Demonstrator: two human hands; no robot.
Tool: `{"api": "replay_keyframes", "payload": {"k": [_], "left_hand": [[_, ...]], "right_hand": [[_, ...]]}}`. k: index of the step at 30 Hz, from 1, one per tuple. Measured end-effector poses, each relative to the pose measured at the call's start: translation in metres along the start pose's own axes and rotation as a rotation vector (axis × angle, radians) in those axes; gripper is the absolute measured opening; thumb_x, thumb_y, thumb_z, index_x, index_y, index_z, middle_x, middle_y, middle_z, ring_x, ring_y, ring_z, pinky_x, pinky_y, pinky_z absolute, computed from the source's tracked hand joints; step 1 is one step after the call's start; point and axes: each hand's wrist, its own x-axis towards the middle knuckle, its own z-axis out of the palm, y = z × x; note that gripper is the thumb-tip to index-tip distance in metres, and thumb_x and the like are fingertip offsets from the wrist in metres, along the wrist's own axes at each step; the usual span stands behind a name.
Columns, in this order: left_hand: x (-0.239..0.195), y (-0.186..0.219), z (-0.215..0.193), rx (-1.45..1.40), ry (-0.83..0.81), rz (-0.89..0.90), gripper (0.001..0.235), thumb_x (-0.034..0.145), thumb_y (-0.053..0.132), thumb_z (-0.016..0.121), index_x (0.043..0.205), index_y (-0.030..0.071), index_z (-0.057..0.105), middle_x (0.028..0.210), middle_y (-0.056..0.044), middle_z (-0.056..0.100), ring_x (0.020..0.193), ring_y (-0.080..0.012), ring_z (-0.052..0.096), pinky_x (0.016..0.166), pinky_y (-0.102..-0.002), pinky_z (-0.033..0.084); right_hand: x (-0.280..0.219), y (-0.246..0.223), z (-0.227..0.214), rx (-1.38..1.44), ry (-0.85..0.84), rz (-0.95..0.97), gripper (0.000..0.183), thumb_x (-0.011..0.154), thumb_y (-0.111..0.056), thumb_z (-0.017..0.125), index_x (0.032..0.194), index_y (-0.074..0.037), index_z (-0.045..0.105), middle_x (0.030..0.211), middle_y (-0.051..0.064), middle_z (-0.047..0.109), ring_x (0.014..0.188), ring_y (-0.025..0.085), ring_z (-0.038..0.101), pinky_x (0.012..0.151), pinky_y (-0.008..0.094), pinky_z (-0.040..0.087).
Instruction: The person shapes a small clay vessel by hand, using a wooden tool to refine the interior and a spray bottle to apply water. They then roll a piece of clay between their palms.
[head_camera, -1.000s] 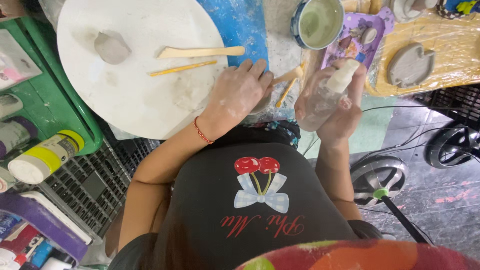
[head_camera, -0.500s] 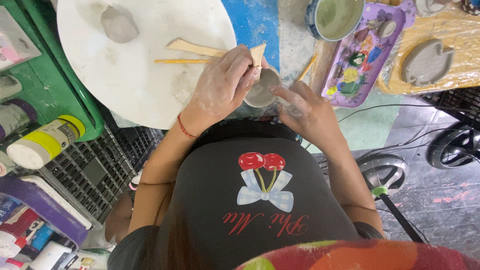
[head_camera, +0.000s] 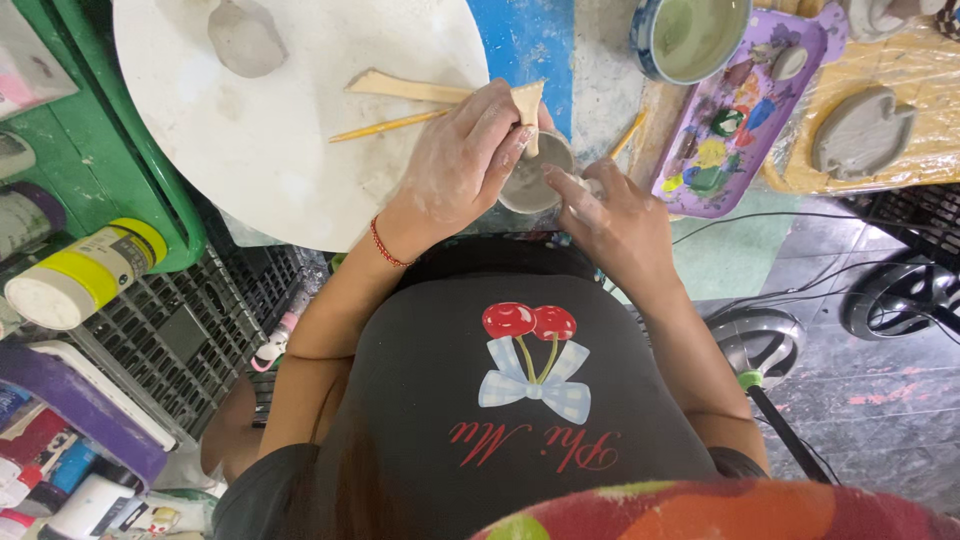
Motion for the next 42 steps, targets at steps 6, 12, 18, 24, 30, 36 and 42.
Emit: {"api": "replay_keyframes", "payload": {"k": [6,12,18,24,30,36,42], "left_hand": [[0.000,-0.001,-0.001,0.010,0.019,0.031,0.007,0.110,0.003,0.054,0.117,0.003,0.053,0.112,-0.008,0.062,0.101,-0.0288,0.063,0.084,-0.041,0.053],[-0.001,0.000,-0.001,0.000,0.016,0.029,0.010,0.110,0.002,0.055,0.119,0.004,0.053,0.111,-0.008,0.060,0.100,-0.0290,0.063,0.083,-0.041,0.052],[-0.001,0.000,-0.001,-0.014,0.017,0.020,0.012,0.108,0.001,0.056,0.120,0.004,0.053,0.112,-0.007,0.061,0.099,-0.0281,0.063,0.082,-0.040,0.052],[0.000,0.000,-0.001,0.021,0.024,0.028,0.012,0.110,0.003,0.057,0.122,0.005,0.055,0.111,-0.006,0.061,0.099,-0.0263,0.064,0.080,-0.039,0.052],[0.000,-0.002,0.000,0.056,0.019,0.038,0.011,0.110,0.004,0.058,0.121,0.005,0.056,0.110,-0.006,0.062,0.096,-0.0256,0.064,0.078,-0.038,0.052],[0.000,-0.004,0.002,0.062,0.019,0.042,0.014,0.109,0.004,0.059,0.123,0.004,0.058,0.106,-0.008,0.060,0.091,-0.0262,0.062,0.076,-0.038,0.052],[-0.003,-0.003,-0.001,0.012,0.026,0.101,0.014,0.109,-0.001,0.061,0.122,0.003,0.058,0.113,-0.008,0.064,0.089,-0.0245,0.062,0.075,-0.038,0.052]], "right_hand": [[-0.004,0.001,0.010,0.066,0.151,0.072,0.042,0.090,-0.007,0.082,0.125,-0.022,0.066,0.106,0.005,0.065,0.085,0.024,0.071,0.067,0.037,0.056],[-0.006,0.002,0.009,-0.002,0.120,0.049,0.045,0.086,-0.006,0.083,0.126,-0.022,0.070,0.105,0.006,0.064,0.084,0.024,0.071,0.067,0.036,0.056],[-0.007,0.003,0.012,0.052,0.130,0.064,0.048,0.086,-0.006,0.083,0.128,-0.021,0.066,0.107,0.006,0.064,0.086,0.024,0.071,0.067,0.037,0.056],[-0.006,0.007,0.013,0.050,0.108,0.075,0.047,0.089,-0.006,0.084,0.128,-0.021,0.062,0.108,0.006,0.063,0.080,0.024,0.068,0.064,0.037,0.053],[-0.005,0.007,0.010,0.058,0.114,0.027,0.050,0.086,-0.002,0.081,0.129,-0.020,0.061,0.107,0.007,0.063,0.081,0.023,0.070,0.064,0.036,0.055],[-0.007,0.007,0.010,0.127,0.153,0.088,0.041,0.092,-0.006,0.083,0.126,-0.013,0.061,0.106,0.007,0.062,0.087,0.026,0.069,0.068,0.038,0.054],[0.010,0.017,-0.018,0.383,0.360,-0.038,0.075,0.095,0.004,0.069,0.145,-0.013,0.015,0.120,0.017,0.051,0.102,0.029,0.054,0.091,0.046,0.046]]}}
